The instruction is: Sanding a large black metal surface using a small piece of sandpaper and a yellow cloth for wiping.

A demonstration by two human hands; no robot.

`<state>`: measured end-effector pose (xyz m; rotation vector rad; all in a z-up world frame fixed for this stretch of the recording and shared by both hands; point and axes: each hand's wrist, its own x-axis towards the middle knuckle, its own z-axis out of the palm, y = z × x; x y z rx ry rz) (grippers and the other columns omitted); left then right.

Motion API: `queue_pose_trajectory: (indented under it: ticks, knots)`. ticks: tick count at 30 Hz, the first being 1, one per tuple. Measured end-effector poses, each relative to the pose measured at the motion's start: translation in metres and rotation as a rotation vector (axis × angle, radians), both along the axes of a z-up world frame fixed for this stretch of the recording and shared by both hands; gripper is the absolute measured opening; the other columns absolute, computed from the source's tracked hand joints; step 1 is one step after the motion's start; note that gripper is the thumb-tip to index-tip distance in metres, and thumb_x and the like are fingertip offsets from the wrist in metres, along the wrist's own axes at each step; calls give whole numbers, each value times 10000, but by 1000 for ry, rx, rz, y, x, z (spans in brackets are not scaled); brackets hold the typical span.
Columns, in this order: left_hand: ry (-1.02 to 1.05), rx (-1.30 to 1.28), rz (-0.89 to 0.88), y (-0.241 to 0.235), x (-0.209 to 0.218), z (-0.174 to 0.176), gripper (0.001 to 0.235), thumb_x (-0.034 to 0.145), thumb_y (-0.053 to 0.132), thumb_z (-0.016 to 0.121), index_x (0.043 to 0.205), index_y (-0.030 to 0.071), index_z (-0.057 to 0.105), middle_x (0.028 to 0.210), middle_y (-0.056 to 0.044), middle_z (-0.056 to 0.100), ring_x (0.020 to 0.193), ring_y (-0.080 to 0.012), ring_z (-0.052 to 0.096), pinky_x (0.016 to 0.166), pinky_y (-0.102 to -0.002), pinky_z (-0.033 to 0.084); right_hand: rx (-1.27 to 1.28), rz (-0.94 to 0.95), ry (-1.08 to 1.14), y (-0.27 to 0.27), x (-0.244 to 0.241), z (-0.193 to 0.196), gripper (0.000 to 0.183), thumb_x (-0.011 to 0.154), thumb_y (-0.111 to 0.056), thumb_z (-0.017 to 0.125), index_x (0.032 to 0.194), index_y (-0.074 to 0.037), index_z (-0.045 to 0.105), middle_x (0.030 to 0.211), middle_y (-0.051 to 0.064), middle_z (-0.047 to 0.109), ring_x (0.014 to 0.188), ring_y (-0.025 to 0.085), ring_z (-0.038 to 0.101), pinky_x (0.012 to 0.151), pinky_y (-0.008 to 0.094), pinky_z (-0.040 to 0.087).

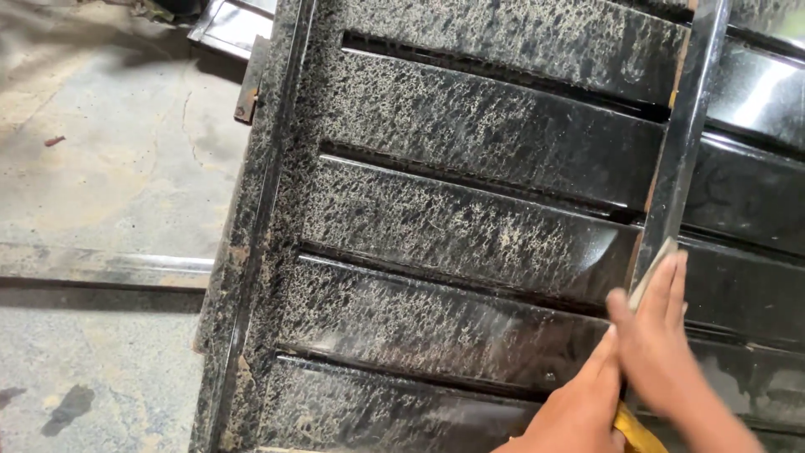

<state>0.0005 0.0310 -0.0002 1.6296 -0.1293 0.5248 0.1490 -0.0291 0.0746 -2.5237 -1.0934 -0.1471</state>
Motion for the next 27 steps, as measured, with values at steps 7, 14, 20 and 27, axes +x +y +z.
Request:
queue_pose_trajectory:
  ticks: [7, 14, 20, 27]
  knots:
    - [-126, -50, 28, -7, 5, -12, 1080, 739, -51, 611, 1694, -76, 107, 1740, -335, 211, 1540, -478, 352, 1184, -410, 392, -73, -110, -26, 23, 9, 27, 940, 980, -512, 363, 1568, 31, -131, 1674, 266, -94, 1551, 406, -47, 1227, 514, 37]
    - [-146, -221, -1, -6, 10, -21, 820, 803, -43, 558, 1596, -73, 350, 1498, -321, 509, 1493, -448, 481, 1248, -414, 379, -538, 9, -424, 18, -71, 12, 787, 916, -464, 498, 1538, -87, 198, 1689, 121, 127, 1562, 421, -14, 1162, 564, 75]
    - [-40, -297, -65, -9, 12, -18, 815, 791, -3, 546, 1590, -54, 392, 1349, -336, 600, 1336, -455, 560, 1148, -420, 426, -41, -115, -357, 23, -38, 29, 720, 987, -279, 510, 1563, 49, 229, 1664, 311, 201, 1461, 496, 309, 1123, 618, 293]
    - [-110, -281, -13, -23, 28, -46, 711, 838, 22, 573, 1530, -67, 434, 1388, -334, 615, 1367, -452, 579, 1166, -428, 441, 92, -236, -73, 5, -63, 2, 705, 1019, -279, 403, 1625, -1, 173, 1684, 236, 212, 1510, 428, 285, 1171, 455, 309]
